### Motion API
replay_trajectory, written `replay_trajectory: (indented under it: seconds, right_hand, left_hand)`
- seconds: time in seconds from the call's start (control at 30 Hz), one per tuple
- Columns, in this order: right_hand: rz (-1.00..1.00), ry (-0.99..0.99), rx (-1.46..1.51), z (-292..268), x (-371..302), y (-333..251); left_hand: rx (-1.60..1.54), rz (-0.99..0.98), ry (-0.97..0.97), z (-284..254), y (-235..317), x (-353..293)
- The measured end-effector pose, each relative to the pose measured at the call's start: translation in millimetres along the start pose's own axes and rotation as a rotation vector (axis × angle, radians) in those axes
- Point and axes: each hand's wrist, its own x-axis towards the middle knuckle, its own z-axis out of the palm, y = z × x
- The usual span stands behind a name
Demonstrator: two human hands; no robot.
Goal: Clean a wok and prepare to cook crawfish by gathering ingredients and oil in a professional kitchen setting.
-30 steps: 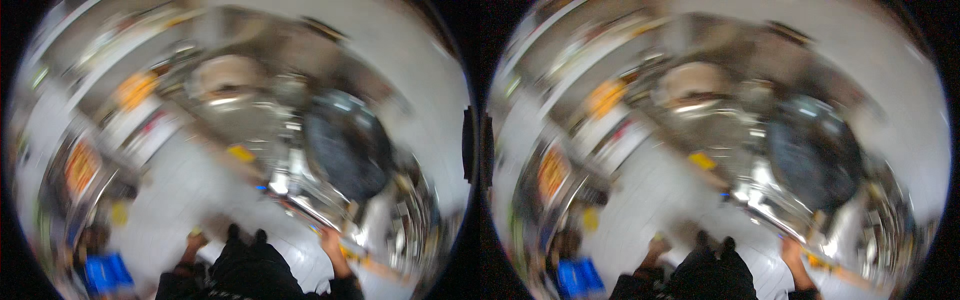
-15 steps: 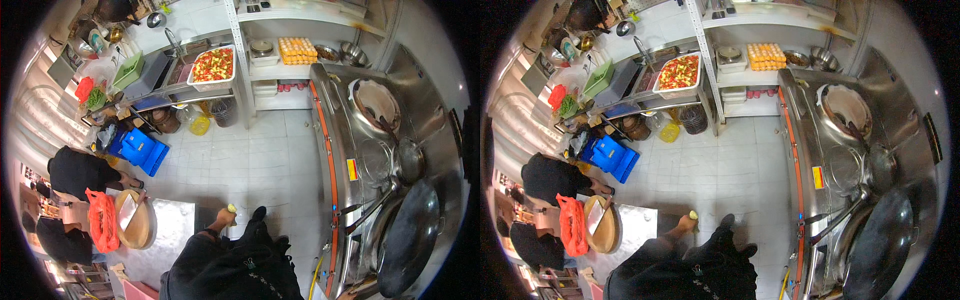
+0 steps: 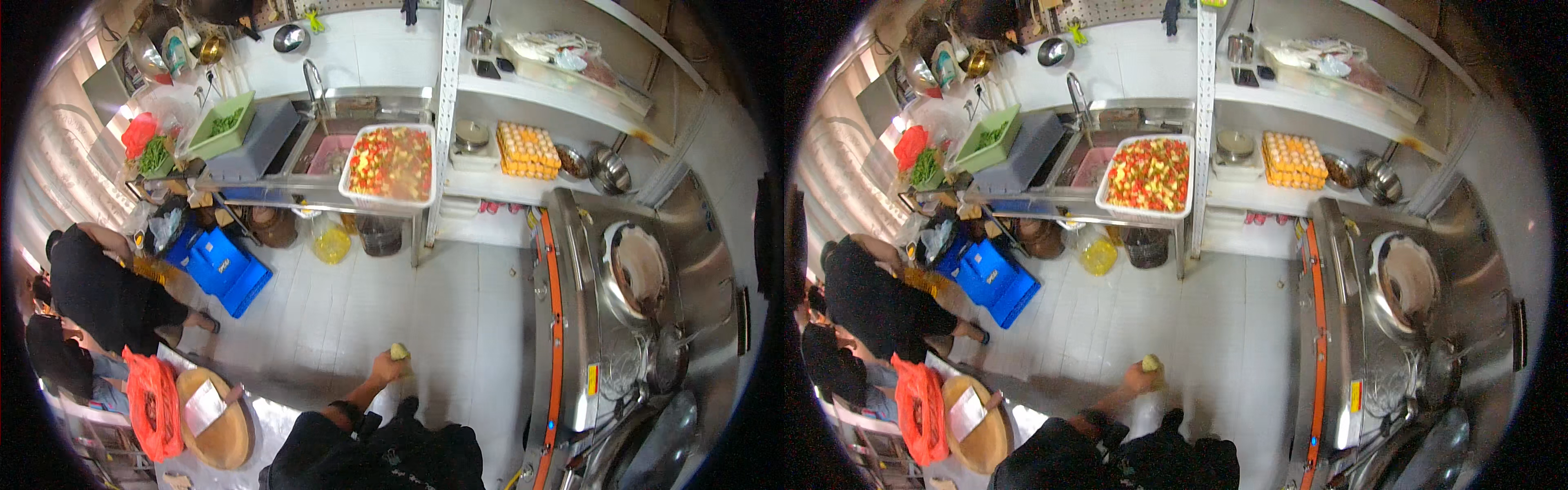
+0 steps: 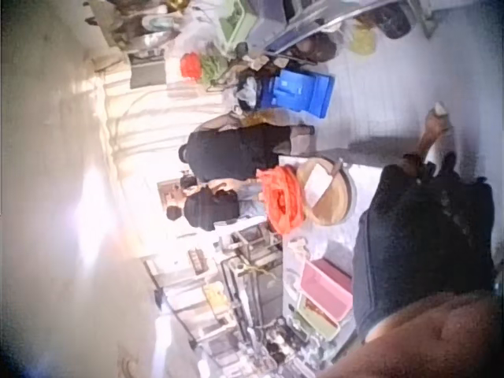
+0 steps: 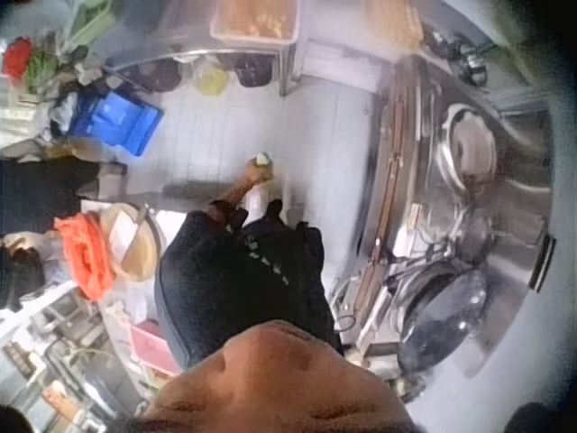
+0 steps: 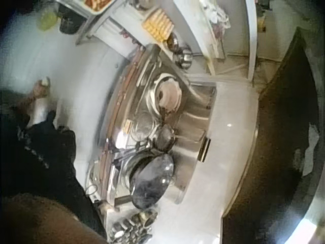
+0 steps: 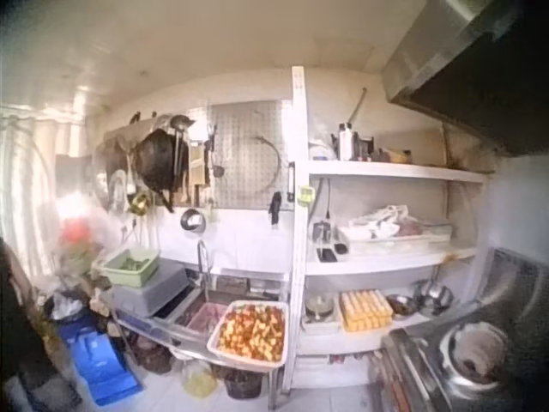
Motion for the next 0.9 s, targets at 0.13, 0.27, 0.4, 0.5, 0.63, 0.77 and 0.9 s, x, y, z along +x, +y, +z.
replay_trajectory:
  seconds: [0.13,0.27,0.4,0.5,0.63,0.77,0.9]
  right_hand:
    - [-0.07,-0.044,0.071,39,41,-84]
    - [-0.107,-0.072,0.129,89,79,-157]
    - [-0.152,-0.108,0.174,139,123,-232]
    - [-0.157,-0.125,0.175,162,154,-285]
    - [-0.179,-0.14,0.172,186,181,-347]
    - [-0.178,-0.137,0.136,205,194,-402]
    - [-0.141,-0.121,0.079,222,190,-449]
  left_hand:
    - [-0.609,0.158,0.069,-52,85,45]
    - [-0.748,0.223,0.161,-99,186,84]
    - [-0.905,0.324,0.289,-160,267,118]
    - [-0.992,0.585,0.454,-230,330,146]
    - [-0.929,0.562,0.689,-355,387,212]
    - [-1.014,0.476,0.791,-467,394,328]
    - [-1.111,0.2,0.823,-545,365,464]
